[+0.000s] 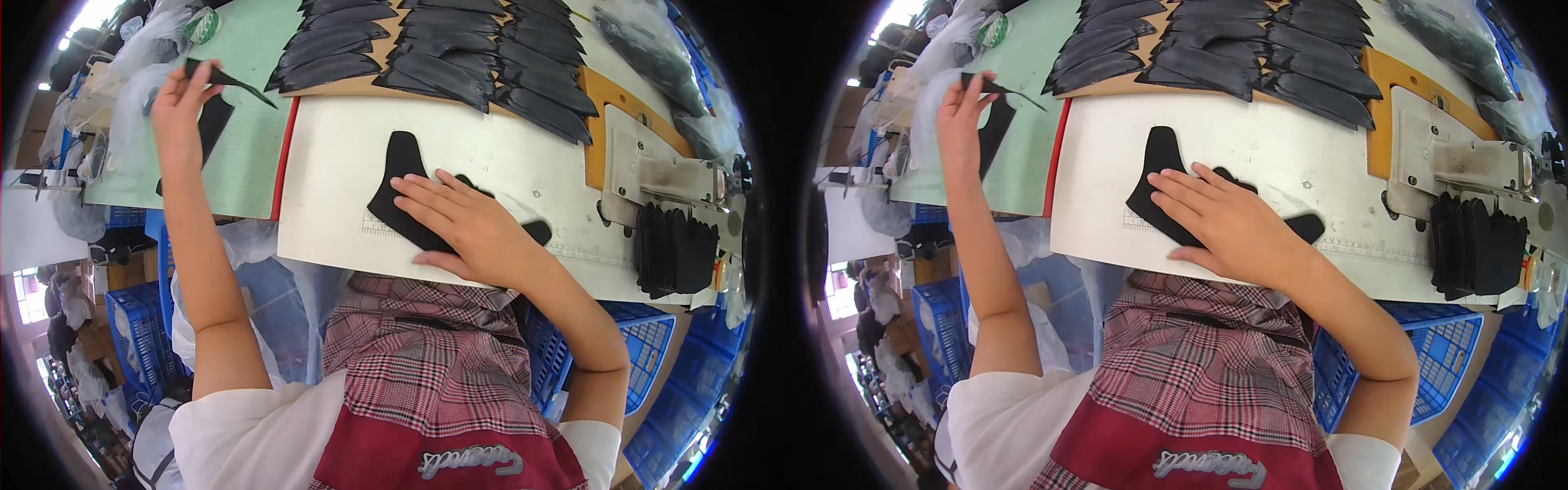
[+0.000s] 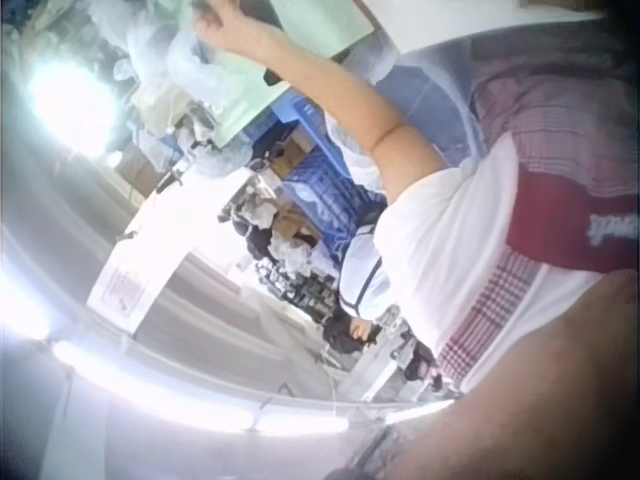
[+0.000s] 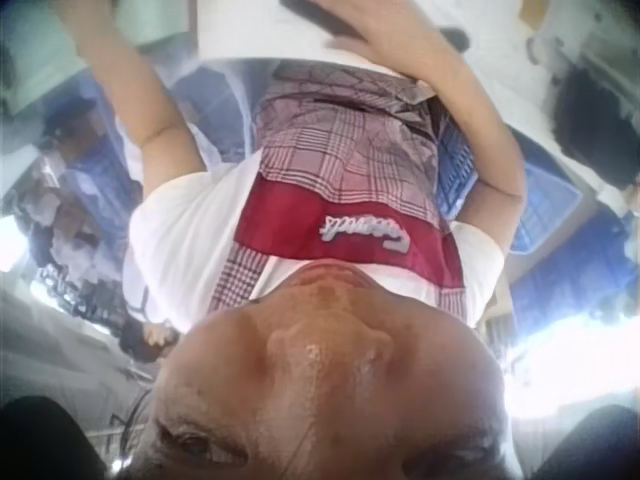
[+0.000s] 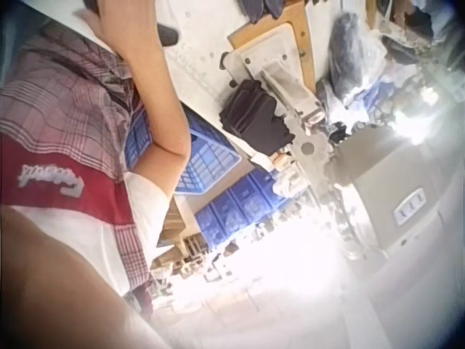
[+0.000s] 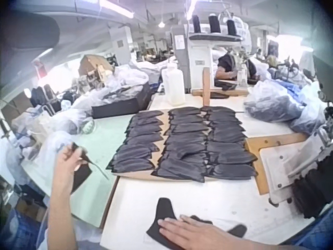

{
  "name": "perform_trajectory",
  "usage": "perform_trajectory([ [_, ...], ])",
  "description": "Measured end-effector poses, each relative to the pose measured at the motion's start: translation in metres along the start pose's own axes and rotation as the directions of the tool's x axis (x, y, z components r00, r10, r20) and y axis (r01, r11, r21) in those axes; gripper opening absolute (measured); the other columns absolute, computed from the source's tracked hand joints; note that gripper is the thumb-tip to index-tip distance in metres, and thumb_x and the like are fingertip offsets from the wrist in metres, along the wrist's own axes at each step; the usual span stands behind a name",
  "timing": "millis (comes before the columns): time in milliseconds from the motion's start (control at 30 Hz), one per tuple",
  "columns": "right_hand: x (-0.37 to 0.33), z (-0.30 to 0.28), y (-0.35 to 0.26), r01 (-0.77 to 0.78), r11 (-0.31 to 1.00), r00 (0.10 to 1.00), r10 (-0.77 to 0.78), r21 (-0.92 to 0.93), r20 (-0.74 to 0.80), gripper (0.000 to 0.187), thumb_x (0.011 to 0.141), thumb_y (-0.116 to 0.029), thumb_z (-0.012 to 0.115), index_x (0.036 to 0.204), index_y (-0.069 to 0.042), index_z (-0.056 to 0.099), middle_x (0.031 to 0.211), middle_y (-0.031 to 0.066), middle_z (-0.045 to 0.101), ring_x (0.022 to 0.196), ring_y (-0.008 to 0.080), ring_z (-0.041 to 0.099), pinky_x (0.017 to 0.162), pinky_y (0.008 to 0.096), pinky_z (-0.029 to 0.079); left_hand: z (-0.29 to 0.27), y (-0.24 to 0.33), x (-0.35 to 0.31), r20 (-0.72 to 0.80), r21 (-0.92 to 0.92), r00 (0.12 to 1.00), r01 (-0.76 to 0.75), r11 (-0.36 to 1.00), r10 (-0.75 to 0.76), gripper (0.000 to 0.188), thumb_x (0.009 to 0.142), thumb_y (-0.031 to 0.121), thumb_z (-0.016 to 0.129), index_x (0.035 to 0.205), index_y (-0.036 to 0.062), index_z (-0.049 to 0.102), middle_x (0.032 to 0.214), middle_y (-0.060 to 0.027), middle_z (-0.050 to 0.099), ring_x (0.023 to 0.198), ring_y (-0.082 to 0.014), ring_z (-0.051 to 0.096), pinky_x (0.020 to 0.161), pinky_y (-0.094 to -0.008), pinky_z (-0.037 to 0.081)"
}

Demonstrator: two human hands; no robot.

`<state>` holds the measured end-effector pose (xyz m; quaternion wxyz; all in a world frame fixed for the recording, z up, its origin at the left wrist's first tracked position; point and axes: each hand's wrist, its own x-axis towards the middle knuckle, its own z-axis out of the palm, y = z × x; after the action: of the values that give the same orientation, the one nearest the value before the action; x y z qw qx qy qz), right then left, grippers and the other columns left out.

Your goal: The person repeatedly picks up black fabric pieces from a pile on a workbench, unfolds them, and places them flat against a white template with a ruler to check alignment. The person then folds the pieces and places them into a blue plastic crate. This cycle is repeated for multiple pieces throughout the clip.

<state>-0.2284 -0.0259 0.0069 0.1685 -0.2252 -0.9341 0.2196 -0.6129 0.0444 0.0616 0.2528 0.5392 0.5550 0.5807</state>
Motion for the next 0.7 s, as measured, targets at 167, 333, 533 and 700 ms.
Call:
perform_trajectory([
  [167,-0.003,-0.023,0.008,0.024,0.995,0.99,-0.011,-0.094,0.14,0.047,0.089,-0.017,0.068,0.131,0.0,0.055,0.143,0.0156,0.051,0.136,0.0292,0.045,0.117,0.0446,0.031,-0.01,0.036,-0.019,0.096,-0.263,0.995,-0.008,0.965,0.034,0.016,0.098,0.015,0.061,0.106,0.0013,0.061,0.11,-0.0128,0.065,0.108,-0.0235,0.062,0.089,-0.0336,0.052],
  [333,-0.021,-0.025,-0.007,-0.179,0.439,0.877,0.476,0.88,-0.06,0.051,0.101,-0.03,0.055,0.141,0.001,0.046,0.138,0.0165,0.054,0.126,0.0256,0.054,0.106,0.0396,0.044,0.077,0.051,-0.068,0.5,-0.628,0.819,0.118,0.769,0.283,0.019,0.094,0.018,0.066,0.1,0.005,0.054,0.105,-0.0139,0.062,0.109,-0.0307,0.06,0.097,-0.0431,0.047],
  [533,-0.064,-0.019,-0.016,-0.046,-0.201,0.811,0.565,0.978,0.154,0.04,0.101,-0.032,0.056,0.119,0.004,0.056,0.104,0.0077,0.066,0.095,0.0152,0.064,0.087,0.0298,0.05,0.175,0.06,-0.127,0.744,-0.565,0.649,0.48,0.671,0.162,0.026,0.089,0.022,0.072,0.091,0.0111,0.048,0.114,-0.017,0.059,0.117,-0.0323,0.056,0.103,-0.0429,0.043],
  [700,-0.112,-0.049,-0.032,-0.217,0.223,0.587,0.808,0.95,-0.055,0.019,0.09,-0.01,0.071,0.101,0.0,0.06,0.089,0.001,0.064,0.082,0.007,0.06,0.074,0.022,0.047,0.19,0.055,-0.163,0.818,-0.405,0.571,0.497,0.768,0.062,0.023,0.091,0.019,0.068,0.105,0.0048,0.056,0.13,-0.0247,0.057,0.122,-0.0318,0.058,0.101,-0.0438,0.048],
])
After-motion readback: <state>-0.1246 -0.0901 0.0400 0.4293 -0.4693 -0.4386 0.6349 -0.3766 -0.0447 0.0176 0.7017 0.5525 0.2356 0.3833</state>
